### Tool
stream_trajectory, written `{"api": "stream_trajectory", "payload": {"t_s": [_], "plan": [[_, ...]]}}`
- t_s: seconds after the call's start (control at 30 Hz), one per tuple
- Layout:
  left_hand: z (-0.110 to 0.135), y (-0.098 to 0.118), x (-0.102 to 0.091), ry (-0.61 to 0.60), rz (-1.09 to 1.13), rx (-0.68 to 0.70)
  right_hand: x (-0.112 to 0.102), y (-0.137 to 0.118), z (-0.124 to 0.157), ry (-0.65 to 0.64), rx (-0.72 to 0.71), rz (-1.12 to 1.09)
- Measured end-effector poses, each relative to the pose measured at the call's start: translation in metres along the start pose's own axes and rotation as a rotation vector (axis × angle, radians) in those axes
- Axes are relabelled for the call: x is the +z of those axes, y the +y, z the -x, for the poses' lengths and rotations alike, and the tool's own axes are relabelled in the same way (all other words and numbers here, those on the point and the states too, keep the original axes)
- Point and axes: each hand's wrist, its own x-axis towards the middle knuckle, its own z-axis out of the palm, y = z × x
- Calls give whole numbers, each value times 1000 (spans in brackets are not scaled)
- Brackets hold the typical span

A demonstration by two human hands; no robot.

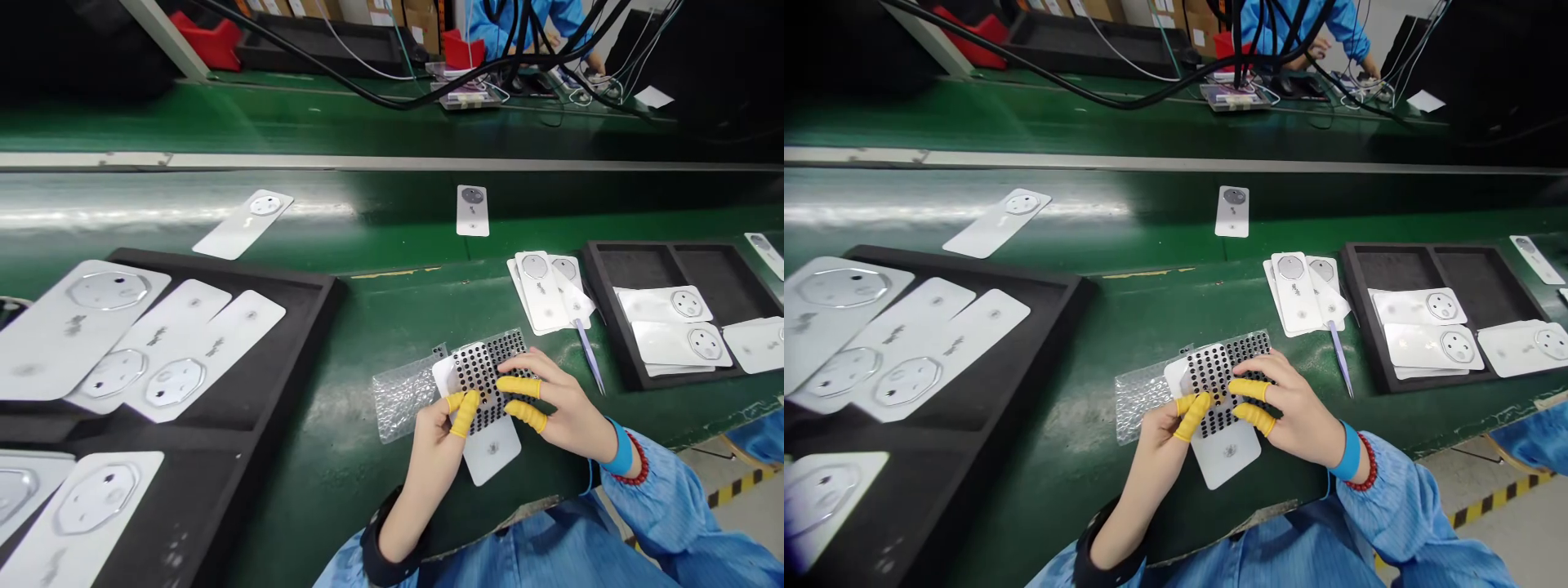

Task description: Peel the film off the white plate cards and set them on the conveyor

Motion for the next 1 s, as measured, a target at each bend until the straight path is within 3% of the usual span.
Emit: {"api": "stream_trajectory", "payload": {"t_s": [0.1, 0.33, 0.43, 0.53, 0.63, 0.7, 0.77, 0.87, 1.0], "plan": [[1, -3, 0, 0, 32, -25, 11, -4, -6, 45, 1, -85], [-1, -16, 2, 33, 99, -95, 32, -5, -3, 25, -260, 295], [-3, -16, 2, 34, 93, -107, 35, 2, -1, 37, -326, 278], [-5, -14, -5, 71, 59, -75, 34, 16, 3, -3, -193, 148], [-1, -12, -17, 245, -20, 43, 29, 32, 8, -48, 51, 3], [5, -11, -22, 327, -89, 140, 23, 37, 8, -11, 183, -127], [13, -7, -23, 297, -138, 202, 16, 31, 4, 91, 276, -271], [24, -2, -12, 176, -182, 212, 10, 4, -6, 274, 272, -368], [32, -5, 6, 93, -266, 274, 15, -30, -18, 347, 119, -282]]}}
